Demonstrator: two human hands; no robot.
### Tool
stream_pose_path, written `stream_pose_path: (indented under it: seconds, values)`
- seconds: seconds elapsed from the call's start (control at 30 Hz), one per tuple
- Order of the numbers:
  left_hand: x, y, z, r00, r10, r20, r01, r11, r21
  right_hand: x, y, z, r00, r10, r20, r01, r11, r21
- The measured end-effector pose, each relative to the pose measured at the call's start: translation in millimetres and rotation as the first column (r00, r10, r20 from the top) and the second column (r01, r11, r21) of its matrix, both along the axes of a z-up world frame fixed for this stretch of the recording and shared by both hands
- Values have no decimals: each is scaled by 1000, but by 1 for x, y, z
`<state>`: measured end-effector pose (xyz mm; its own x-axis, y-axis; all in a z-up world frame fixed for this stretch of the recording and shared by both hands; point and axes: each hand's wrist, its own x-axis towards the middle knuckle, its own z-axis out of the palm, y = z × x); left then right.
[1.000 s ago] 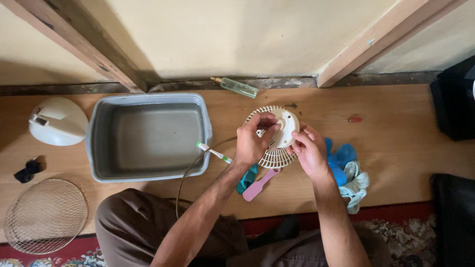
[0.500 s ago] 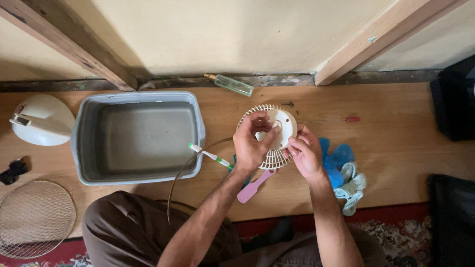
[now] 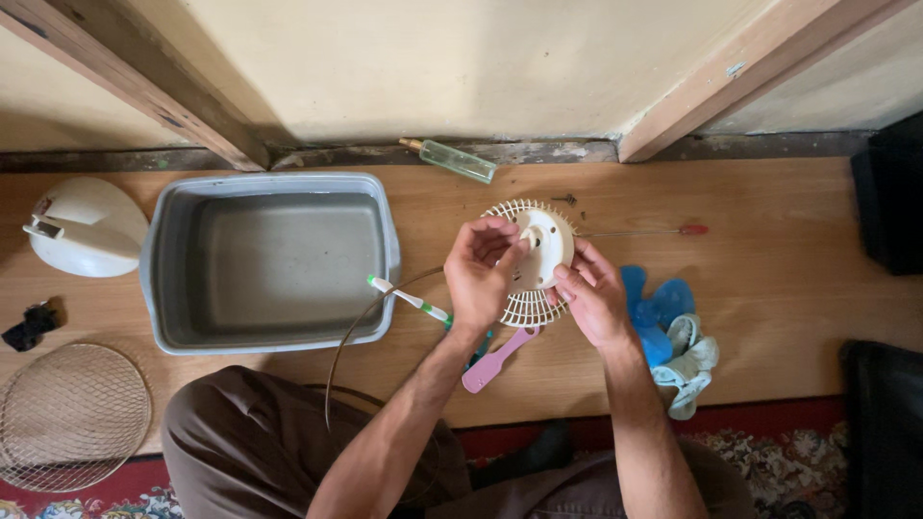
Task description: The person is repairing a small electric fan by manipulating its internal components. They use a screwdriver to adjust parts within the fan's motor housing and handle the fan blades and casing.
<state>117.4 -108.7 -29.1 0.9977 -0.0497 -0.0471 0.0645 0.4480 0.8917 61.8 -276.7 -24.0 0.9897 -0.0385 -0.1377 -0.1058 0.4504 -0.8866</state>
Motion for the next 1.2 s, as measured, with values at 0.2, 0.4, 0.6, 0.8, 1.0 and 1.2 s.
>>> stream_pose_path:
  seconds: [0.2, 0.4, 0.6, 0.8, 1.0, 1.2]
  values:
    - [3, 9, -18, 991, -65, -121, 37, 975, -221, -1, 2, 1, 999, 25, 36, -22, 995, -97]
    - [3, 8, -17, 993, -69, -95, 55, 989, -137, -3, 7, -3, 998, 37, 57, -23, 975, -223]
    - [-21, -25, -13, 966, 195, -172, -195, 981, 18, 3, 28, -8, 997, -77, -18, 72, 975, -209]
    - [-21, -32, -22, 882, 265, -389, -392, 871, -296, 3, 32, -14, 993, -110, 33, 115, 977, -181]
    - [-17, 2, -22, 924, -39, -381, -132, 902, -411, 0, 15, -21, 994, -113, -2, 113, 993, -35]
    - [-14, 32, -8, 975, -207, 78, 213, 973, -87, -3, 15, -12, 999, -45, 30, 46, 999, -22]
